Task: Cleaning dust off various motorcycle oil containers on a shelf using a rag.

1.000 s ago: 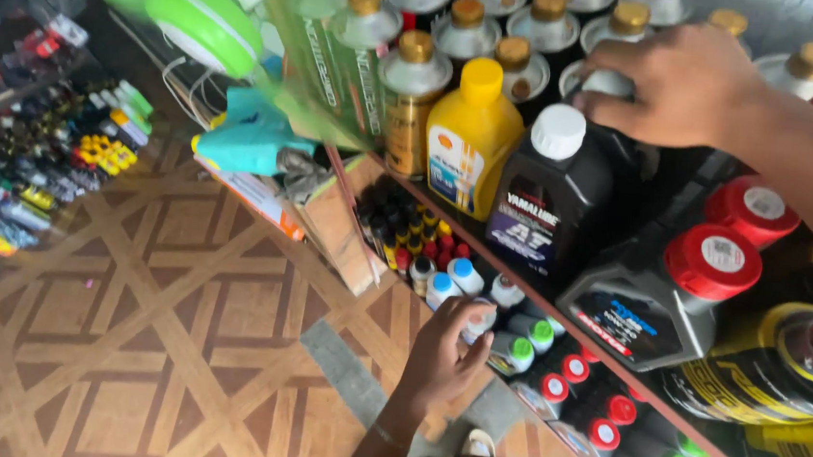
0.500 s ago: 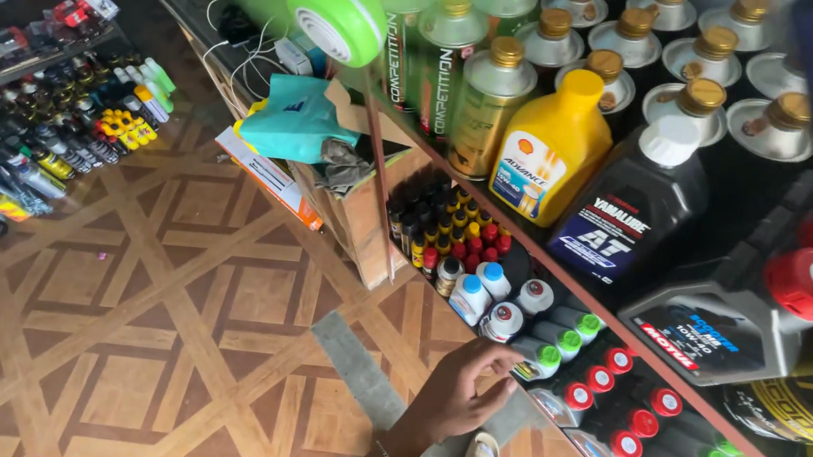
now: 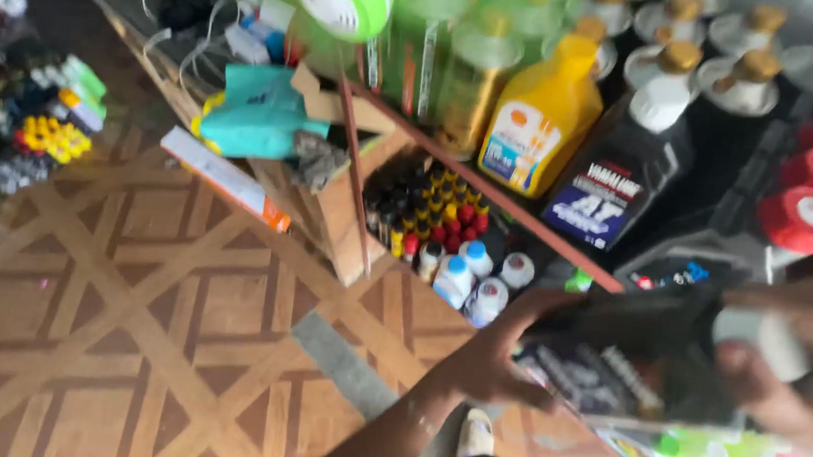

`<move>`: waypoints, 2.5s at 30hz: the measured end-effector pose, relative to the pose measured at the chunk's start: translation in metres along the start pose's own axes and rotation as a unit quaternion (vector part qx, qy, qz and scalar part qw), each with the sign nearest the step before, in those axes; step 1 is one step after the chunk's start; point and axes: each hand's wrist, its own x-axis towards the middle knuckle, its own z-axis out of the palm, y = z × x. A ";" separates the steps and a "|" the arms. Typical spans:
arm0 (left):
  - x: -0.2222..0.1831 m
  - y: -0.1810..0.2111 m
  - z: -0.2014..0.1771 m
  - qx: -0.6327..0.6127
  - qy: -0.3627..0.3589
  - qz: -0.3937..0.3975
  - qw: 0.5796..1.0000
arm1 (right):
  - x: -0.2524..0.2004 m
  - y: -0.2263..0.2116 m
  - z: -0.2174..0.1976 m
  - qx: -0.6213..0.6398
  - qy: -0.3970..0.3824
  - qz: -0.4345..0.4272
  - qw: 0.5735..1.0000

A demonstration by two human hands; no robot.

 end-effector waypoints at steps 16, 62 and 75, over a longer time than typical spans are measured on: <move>-0.106 0.031 -0.022 -0.001 0.138 -0.073 0.988 | -0.032 0.034 0.092 0.797 0.118 0.079 0.587; -0.151 0.026 -0.010 0.474 0.179 -0.114 0.855 | -0.004 -0.215 0.194 -0.191 -0.030 -0.093 0.977; -0.148 0.053 -0.039 0.120 0.222 -0.258 0.933 | -0.036 -0.191 0.203 -0.007 0.046 -0.196 0.980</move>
